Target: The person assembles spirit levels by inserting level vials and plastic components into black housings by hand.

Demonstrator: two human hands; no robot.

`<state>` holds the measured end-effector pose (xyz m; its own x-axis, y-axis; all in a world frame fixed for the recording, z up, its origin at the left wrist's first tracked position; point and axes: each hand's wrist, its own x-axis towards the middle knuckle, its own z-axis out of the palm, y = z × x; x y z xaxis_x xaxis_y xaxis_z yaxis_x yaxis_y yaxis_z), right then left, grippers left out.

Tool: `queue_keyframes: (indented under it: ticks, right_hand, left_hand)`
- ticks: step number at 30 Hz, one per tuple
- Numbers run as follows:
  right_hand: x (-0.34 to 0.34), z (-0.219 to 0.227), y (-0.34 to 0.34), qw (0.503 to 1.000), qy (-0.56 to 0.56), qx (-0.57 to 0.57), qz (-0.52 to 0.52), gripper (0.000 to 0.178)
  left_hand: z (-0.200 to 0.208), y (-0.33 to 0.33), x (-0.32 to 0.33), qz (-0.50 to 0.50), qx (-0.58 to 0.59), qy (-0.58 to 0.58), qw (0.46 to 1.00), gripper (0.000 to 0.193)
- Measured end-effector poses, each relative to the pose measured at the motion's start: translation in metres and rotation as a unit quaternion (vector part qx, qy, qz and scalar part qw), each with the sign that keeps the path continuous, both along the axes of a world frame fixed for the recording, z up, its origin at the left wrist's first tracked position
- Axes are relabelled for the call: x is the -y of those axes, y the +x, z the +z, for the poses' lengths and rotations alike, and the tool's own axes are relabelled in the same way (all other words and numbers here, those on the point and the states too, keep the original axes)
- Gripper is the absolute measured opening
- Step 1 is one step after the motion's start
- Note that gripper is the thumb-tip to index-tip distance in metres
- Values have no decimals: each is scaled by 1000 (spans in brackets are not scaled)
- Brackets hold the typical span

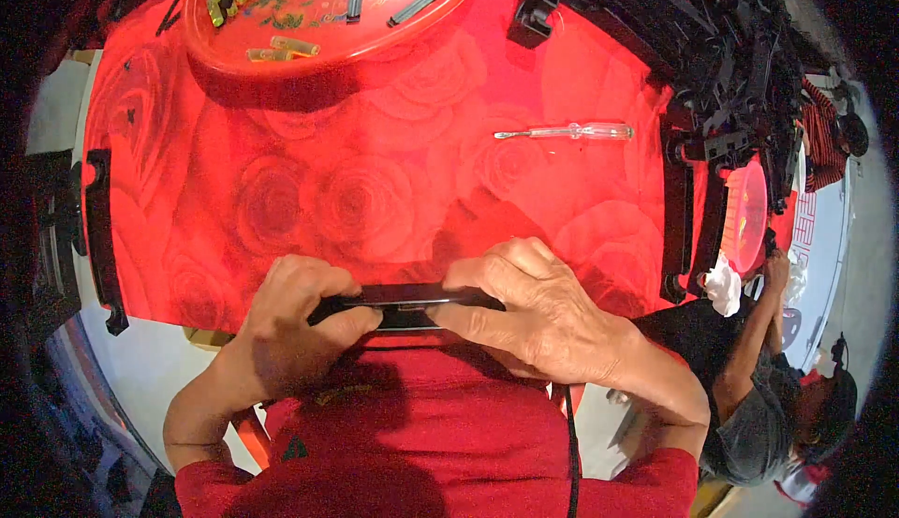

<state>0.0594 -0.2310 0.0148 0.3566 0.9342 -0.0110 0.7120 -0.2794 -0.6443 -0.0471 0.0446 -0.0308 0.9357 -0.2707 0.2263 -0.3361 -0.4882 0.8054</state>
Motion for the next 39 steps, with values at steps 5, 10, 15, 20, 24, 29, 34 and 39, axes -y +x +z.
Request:
queue_keyframes:
  ticks: [5, 10, 15, 20, 24, 29, 34, 39]
  right_hand:
    - [-8, 5, 8, 1000, -14, 0, 20, 48]
    - [-14, 9, 8, 999, -21, -5, 34, 45]
    - [-24, 8, 6, 998, 10, 28, 53, 34]
    - [-30, 5, -5, 998, 41, 43, 28, 31]
    - [-21, 10, -6, 1000, 3, 18, 3, 51]
    - [2, 9, -16, 998, -39, 44, -20, 62]
    - [16, 12, -12, 995, -54, 69, -41, 57]
    - [10, -5, -13, 996, 47, 54, -45, 44]
  left_hand:
    - [-2, 5, -4, -54, -4, 14, 998, 24]
    - [1, 2, -1, -40, -6, 15, 999, 22]
    - [-1, 2, -1, -39, 30, 49, 998, 22]
    - [0, 1, 2, -32, 65, 59, 996, 23]
    - [9, 1, 3, -25, 104, 115, 988, 23]
    - [20, 7, 6, -85, 92, 171, 977, 31]
    - [25, 15, 6, -125, 70, 185, 972, 28]
    - [36, 22, -6, -163, -9, 161, 973, 31]
